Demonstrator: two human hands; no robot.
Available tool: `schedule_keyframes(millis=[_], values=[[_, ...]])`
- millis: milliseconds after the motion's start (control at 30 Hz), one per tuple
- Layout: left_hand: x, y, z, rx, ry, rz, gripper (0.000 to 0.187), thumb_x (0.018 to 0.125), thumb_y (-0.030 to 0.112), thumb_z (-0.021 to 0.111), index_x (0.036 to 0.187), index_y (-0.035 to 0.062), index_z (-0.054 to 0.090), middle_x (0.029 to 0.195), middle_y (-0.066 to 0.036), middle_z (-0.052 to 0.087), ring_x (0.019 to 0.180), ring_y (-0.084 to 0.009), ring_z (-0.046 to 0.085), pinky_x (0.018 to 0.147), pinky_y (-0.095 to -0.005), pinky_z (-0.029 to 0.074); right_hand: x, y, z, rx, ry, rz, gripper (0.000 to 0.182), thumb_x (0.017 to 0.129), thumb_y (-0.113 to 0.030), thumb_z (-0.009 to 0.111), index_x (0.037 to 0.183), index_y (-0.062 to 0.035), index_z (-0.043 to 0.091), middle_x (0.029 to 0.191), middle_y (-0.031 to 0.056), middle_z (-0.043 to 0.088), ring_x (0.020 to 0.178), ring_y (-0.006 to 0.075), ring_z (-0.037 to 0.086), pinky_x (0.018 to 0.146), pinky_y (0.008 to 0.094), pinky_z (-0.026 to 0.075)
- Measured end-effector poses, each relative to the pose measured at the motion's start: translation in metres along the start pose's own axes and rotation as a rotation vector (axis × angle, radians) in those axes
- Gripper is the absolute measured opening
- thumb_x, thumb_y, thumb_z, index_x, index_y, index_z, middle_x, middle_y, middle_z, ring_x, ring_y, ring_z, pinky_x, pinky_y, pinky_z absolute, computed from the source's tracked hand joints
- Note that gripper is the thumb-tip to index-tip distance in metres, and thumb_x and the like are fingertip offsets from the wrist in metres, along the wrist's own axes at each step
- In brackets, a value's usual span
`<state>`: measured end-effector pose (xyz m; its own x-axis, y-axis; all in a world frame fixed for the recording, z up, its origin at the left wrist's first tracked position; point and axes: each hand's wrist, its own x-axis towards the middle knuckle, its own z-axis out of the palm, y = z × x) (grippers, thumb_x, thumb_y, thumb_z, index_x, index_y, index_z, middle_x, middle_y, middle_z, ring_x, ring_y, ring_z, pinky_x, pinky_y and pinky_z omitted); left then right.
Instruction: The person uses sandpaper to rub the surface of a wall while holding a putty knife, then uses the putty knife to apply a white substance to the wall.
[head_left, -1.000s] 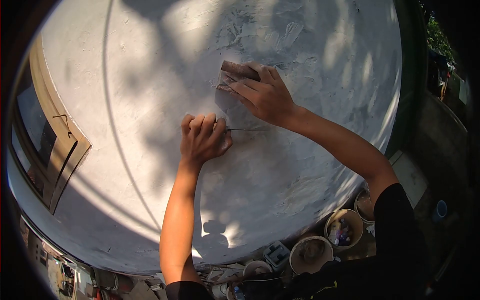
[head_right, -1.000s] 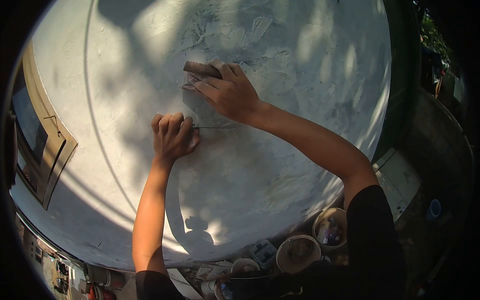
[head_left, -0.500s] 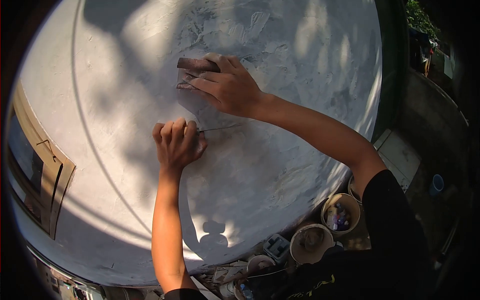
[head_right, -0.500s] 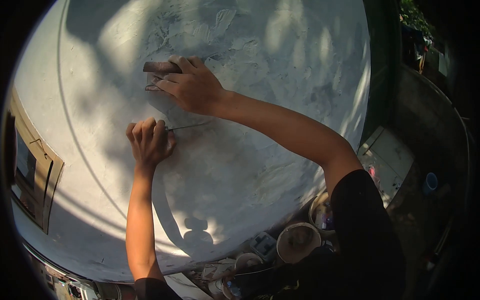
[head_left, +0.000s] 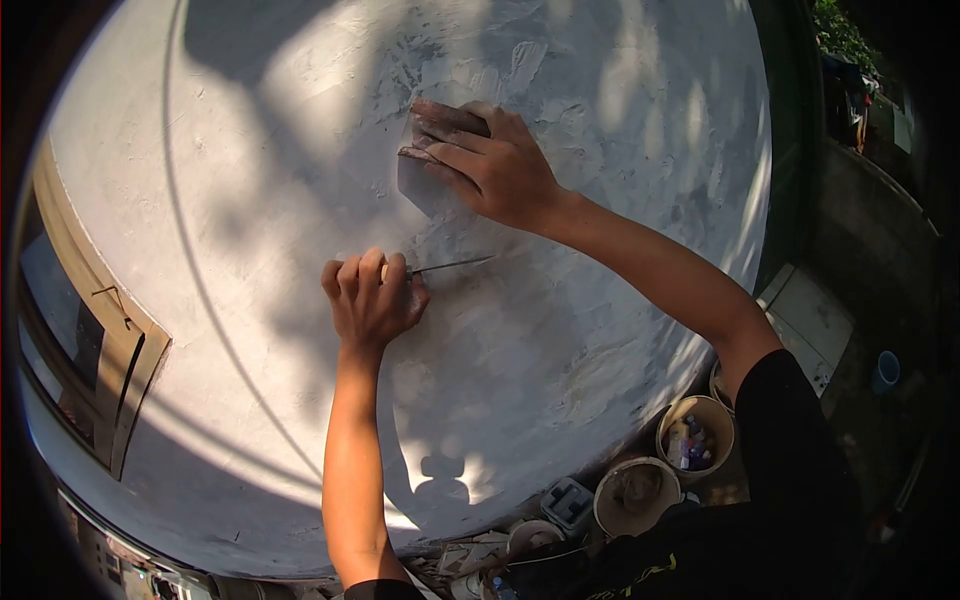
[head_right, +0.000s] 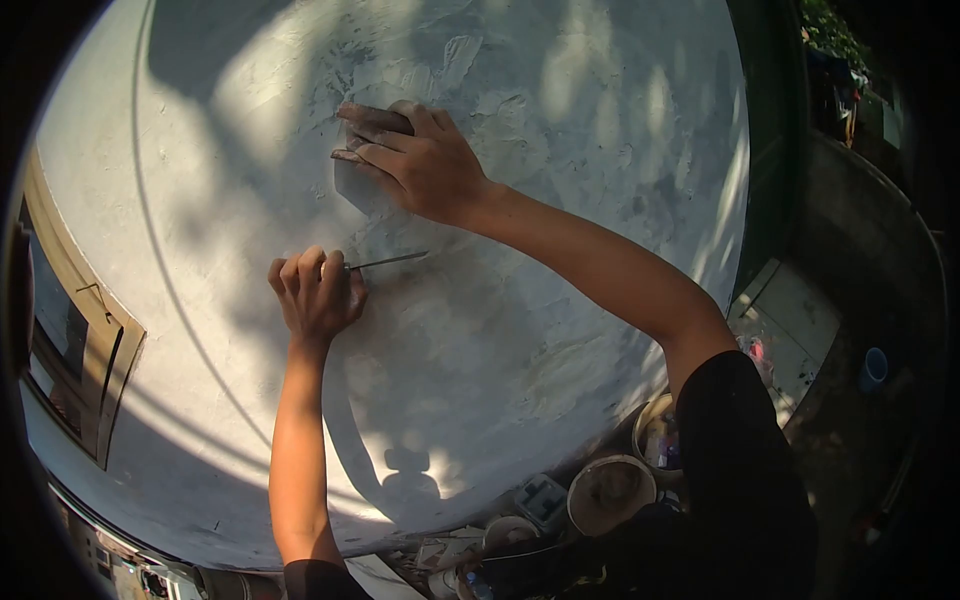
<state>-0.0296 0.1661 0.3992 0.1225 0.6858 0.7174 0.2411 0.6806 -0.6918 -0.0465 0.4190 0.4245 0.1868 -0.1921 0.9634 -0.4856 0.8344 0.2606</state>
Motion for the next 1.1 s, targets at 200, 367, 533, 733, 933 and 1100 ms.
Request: schedule_keyframes(millis=[200,367,533,733,933,1100], values=[[-0.003,0.0,0.001,-0.016,-0.014,-0.013,0.034,0.064,0.029,0.073,0.092,0.0157,0.059,0.103,-0.003,0.049,0.101,-0.0211,0.042,0.094,-0.0429,0.035,-0.056,0.0,-0.023,0.002,-0.149,-0.002,0.026,0.087,-0.026,0.069,0.111,-0.0185,0.072,0.116,-0.0024,0.069,0.112,0.0271,0.052,0.093,0.0408,0.041],[-0.003,0.0,0.002,-0.013,-0.019,-0.003,0.034,0.065,0.03,0.074,0.092,0.0162,0.059,0.103,-0.002,0.048,0.102,-0.0211,0.042,0.095,-0.0425,0.034,-0.059,0.016,-0.036,-0.047,-0.158,0.114,0.028,0.086,-0.022,0.071,0.114,-0.0153,0.072,0.124,-0.0024,0.067,0.115,0.0279,0.052,0.095,0.0414,0.04],[-0.003,0.0,0.001,-0.018,-0.031,-0.001,0.034,0.065,0.029,0.073,0.092,0.016,0.059,0.104,-0.003,0.048,0.102,-0.0213,0.042,0.094,-0.0427,0.034,-0.093,-0.008,-0.039,-0.005,-0.203,0.108,0.025,0.086,-0.019,0.073,0.11,-0.0117,0.073,0.123,-0.0003,0.068,0.117,0.0288,0.052,0.094,0.0418,0.038],[-0.002,0.001,0.0,-0.056,-0.037,0.016,0.036,0.066,0.023,0.071,0.097,0.0108,0.057,0.105,-0.007,0.049,0.103,-0.0249,0.044,0.096,-0.0464,0.034,-0.066,-0.011,-0.024,0.06,-0.15,0.104,0.021,0.086,-0.016,0.07,0.107,-0.0132,0.073,0.109,-0.0008,0.071,0.116,0.0288,0.052,0.095,0.0445,0.036],[-0.002,0.001,0.0,-0.071,-0.046,0.009,0.036,0.066,0.024,0.071,0.097,0.0115,0.058,0.105,-0.007,0.05,0.103,-0.0249,0.045,0.096,-0.0466,0.034,-0.081,-0.02,-0.023,0.092,-0.132,0.119,0.022,0.087,-0.017,0.068,0.108,-0.0142,0.071,0.1,-0.0008,0.072,0.117,0.0293,0.051,0.094,0.046,0.035],[-0.002,0.001,-0.001,-0.066,-0.032,0.009,0.036,0.067,0.025,0.071,0.097,0.0121,0.059,0.104,-0.005,0.05,0.103,-0.0241,0.045,0.096,-0.046,0.034,-0.041,-0.032,0.0,0.158,-0.04,0.088,0.02,0.087,-0.018,0.068,0.106,-0.0142,0.07,0.099,0.0009,0.072,0.116,0.0288,0.052,0.094,0.0452,0.036]])
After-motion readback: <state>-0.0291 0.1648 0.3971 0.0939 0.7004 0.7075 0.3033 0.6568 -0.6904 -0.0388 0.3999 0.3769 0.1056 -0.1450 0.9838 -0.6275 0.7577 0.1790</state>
